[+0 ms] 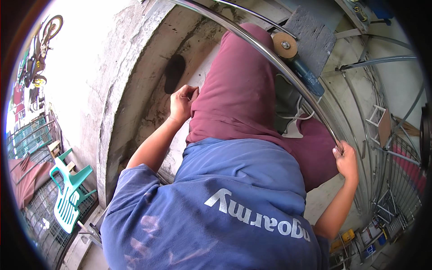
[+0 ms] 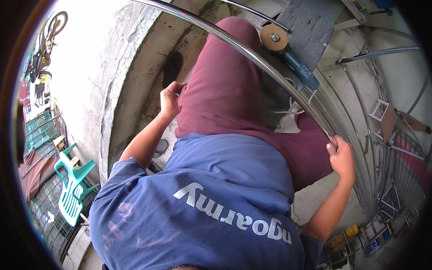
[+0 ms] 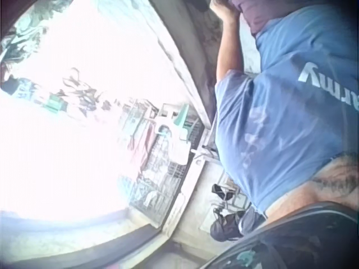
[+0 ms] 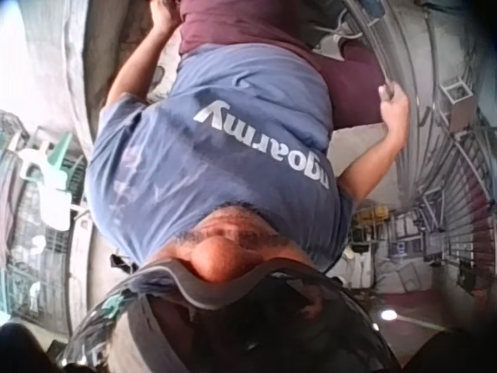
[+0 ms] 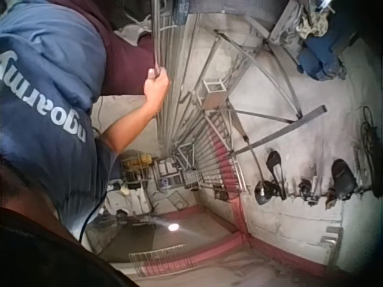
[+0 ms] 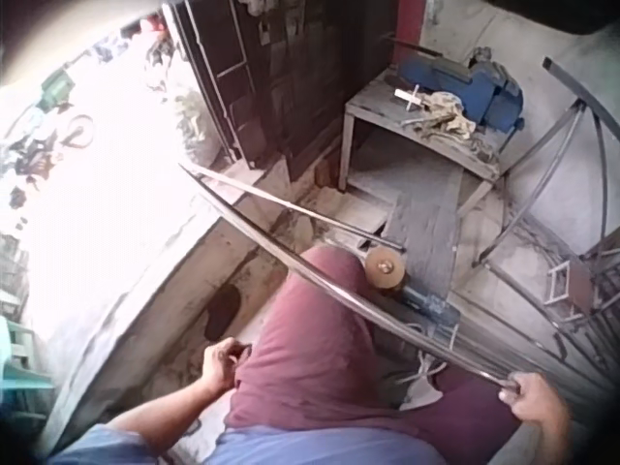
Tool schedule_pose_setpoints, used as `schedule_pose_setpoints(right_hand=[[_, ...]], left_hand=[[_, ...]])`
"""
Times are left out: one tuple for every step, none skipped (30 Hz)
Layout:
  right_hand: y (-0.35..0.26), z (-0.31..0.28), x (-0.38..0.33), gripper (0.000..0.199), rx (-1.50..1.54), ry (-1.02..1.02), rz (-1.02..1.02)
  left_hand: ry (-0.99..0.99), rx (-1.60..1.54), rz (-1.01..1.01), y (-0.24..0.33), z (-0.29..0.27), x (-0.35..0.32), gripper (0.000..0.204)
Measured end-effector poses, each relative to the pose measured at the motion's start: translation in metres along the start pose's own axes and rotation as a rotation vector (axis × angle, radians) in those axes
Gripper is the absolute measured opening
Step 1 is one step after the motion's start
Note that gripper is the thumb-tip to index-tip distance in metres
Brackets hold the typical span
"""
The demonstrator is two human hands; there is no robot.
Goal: Cutting a metal pipe using an angle grinder and measuring for accuracy.
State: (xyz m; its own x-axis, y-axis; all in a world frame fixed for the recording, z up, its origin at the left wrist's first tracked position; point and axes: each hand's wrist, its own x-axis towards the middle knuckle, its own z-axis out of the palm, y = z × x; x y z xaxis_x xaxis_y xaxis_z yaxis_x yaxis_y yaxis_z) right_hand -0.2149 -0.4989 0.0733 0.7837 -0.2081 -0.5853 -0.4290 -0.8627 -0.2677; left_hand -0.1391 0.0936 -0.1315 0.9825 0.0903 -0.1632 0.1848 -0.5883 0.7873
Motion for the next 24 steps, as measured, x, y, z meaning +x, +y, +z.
schedule_pose_setpoints(right_hand=[[-0.001,0.001,-0.003,0.018,0.009,-0.01,0.056],[-0.003,0.001,-0.004,0.02,-0.034,-0.033,0.031],[-0.005,0.002,-0.005,0.021,-0.024,-0.057,-0.021],[-0.008,0.004,-0.005,0.022,-0.037,-0.077,-0.046],[-0.011,0.005,-0.004,0.023,-0.038,-0.091,-0.112],[-0.016,0.005,-0.003,0.029,-0.031,-0.115,-0.069],[-0.022,0.005,-0.003,0.033,-0.062,-0.104,-0.09],[-0.03,0.004,-0.004,0.036,-0.074,-0.078,-0.155],[-0.039,0.002,-0.003,0.039,-0.097,-0.048,-0.201],[-0.051,0.002,-0.002,0.042,-0.123,0.026,-0.28],[-0.065,0.002,-0.002,0.044,-0.159,0.102,-0.335],[-0.081,0.003,-0.002,0.047,-0.213,0.162,-0.333],[-0.099,0.004,0.0,0.044,-0.17,0.319,-0.505],[-0.119,0.006,0.005,0.042,-0.141,0.457,-0.618],[-0.142,0.012,0.01,0.04,-0.117,0.578,-0.692],[-0.166,0.021,0.012,0.035,-0.021,0.624,-0.827],[-0.19,0.031,0.014,0.032,0.074,0.66,-0.917],[-0.214,0.046,0.016,0.031,0.208,0.549,-1.038],[-0.239,0.063,0.019,0.03,0.338,0.412,-1.12],[-0.264,0.082,0.023,0.027,0.437,0.255,-1.146],[-0.284,0.099,0.024,0.027,0.528,0.073,-1.121],[-0.302,0.113,0.029,0.033,0.552,0.01,-1.161],[-0.317,0.126,0.032,0.036,0.566,-0.061,-1.147],[-0.328,0.137,0.035,0.039,0.552,-0.05,-1.173]], left_hand=[[0.049,-0.033,0.017,0.0,0.002,-0.001,0.02],[0.053,-0.048,0.062,-0.002,0.004,-0.002,0.018],[0.02,-0.052,0.039,-0.004,0.007,-0.003,0.017],[-0.005,-0.064,0.041,-0.008,0.009,-0.003,0.017],[-0.016,-0.061,0.036,-0.012,0.012,-0.003,0.016],[-0.018,-0.146,-0.014,-0.016,0.015,-0.003,0.023],[-0.024,-0.267,-0.093,-0.022,0.017,-0.002,0.026],[-0.021,-0.381,-0.164,-0.027,0.02,-0.002,0.03],[-0.027,-0.502,-0.239,-0.032,0.021,-0.002,0.034],[-0.023,-0.49,-0.249,-0.038,0.022,-0.001,0.036],[-0.033,-0.484,-0.264,-0.042,0.023,-0.001,0.037],[-0.03,-0.469,-0.308,-0.045,0.022,-0.001,0.039],[-0.031,-0.505,-0.277,-0.047,0.021,-0.002,0.039],[-0.02,-0.529,-0.274,-0.048,0.02,-0.003,0.039],[-0.017,-0.548,-0.288,-0.046,0.017,-0.003,0.038],[-0.013,-0.595,-0.263,-0.043,0.015,-0.004,0.038],[-0.02,-0.637,-0.252,-0.038,0.011,-0.004,0.038],[-0.026,-0.685,-0.234,-0.032,0.008,-0.004,0.037],[-0.028,-0.689,-0.198,-0.024,0.005,-0.004,0.037],[-0.027,-0.698,-0.159,-0.016,0.001,-0.003,0.036],[-0.02,-0.714,-0.116,-0.007,-0.003,-0.003,0.036],[-0.005,-0.622,-0.087,0.002,-0.007,-0.003,0.032],[0.011,-0.569,-0.001,0.01,-0.011,-0.002,0.027],[0.011,-0.555,0.011,0.018,-0.016,-0.002,0.028]])
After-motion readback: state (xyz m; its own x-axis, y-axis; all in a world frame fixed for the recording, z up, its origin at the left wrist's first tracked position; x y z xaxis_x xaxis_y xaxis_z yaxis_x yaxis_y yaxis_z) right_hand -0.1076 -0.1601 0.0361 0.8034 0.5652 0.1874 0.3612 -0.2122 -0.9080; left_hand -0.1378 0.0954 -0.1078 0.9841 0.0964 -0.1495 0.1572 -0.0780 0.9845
